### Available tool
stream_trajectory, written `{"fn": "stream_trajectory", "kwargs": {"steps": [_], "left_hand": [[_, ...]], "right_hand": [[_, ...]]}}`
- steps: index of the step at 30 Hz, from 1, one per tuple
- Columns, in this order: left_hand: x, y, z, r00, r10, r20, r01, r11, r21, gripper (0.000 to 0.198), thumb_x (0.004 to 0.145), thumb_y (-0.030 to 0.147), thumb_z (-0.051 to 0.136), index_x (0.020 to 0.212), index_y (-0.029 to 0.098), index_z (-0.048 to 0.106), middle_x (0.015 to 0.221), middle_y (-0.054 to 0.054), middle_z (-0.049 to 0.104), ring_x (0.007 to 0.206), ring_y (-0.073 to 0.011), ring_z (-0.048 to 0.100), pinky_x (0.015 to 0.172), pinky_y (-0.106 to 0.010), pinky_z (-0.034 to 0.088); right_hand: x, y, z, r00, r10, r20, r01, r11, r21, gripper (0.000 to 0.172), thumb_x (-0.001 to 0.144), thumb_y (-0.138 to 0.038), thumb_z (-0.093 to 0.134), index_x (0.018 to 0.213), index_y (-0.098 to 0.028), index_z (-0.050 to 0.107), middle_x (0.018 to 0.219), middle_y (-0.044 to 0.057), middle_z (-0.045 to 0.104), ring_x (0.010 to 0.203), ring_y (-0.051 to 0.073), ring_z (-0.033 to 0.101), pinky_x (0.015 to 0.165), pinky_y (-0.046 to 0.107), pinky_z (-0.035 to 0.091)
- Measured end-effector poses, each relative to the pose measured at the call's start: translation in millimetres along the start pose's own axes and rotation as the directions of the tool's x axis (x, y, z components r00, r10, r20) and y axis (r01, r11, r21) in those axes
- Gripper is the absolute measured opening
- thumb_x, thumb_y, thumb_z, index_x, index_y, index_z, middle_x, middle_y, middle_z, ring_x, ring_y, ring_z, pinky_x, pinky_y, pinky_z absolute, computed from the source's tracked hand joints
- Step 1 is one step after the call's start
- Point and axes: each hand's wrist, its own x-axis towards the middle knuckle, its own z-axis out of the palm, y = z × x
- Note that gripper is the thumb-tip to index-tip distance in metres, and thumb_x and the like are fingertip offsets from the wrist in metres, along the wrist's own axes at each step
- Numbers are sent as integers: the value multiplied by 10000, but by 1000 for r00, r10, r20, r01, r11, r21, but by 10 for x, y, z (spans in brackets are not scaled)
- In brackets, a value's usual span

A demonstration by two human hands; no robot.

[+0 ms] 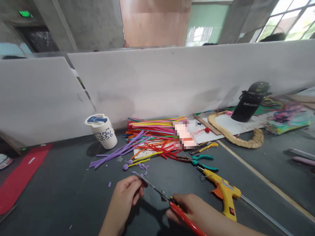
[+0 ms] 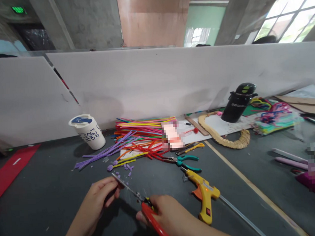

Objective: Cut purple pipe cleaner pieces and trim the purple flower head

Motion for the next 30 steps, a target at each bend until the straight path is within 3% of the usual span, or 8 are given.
{"fn": "stream_trajectory", "kwargs": {"steps": [5,16,30], "left_hand": [[3,-21,-20,998,-28,-50,25,998,-58,218,697,326,530,602,137,583,493,27,520,370,-39,298,370,-165,177],[26,-68,-27,999,-2,-48,-6,988,-157,224,696,337,568,611,129,571,461,49,467,364,-17,254,365,-154,158],[17,-78,-18,998,-11,-69,0,988,-154,231,676,344,578,576,141,531,437,69,417,360,-20,242,366,-156,150]], "right_hand": [[4,20,15,1000,-14,-12,14,1000,28,283,754,-418,461,657,-157,510,570,-25,470,528,95,370,464,198,261],[-17,-8,-31,999,-37,37,36,999,29,296,778,-435,441,690,-160,508,585,-23,479,524,94,380,475,202,273],[-40,-9,29,996,-39,77,37,999,34,277,778,-433,439,671,-181,404,587,-43,406,537,88,342,471,198,259]]}}
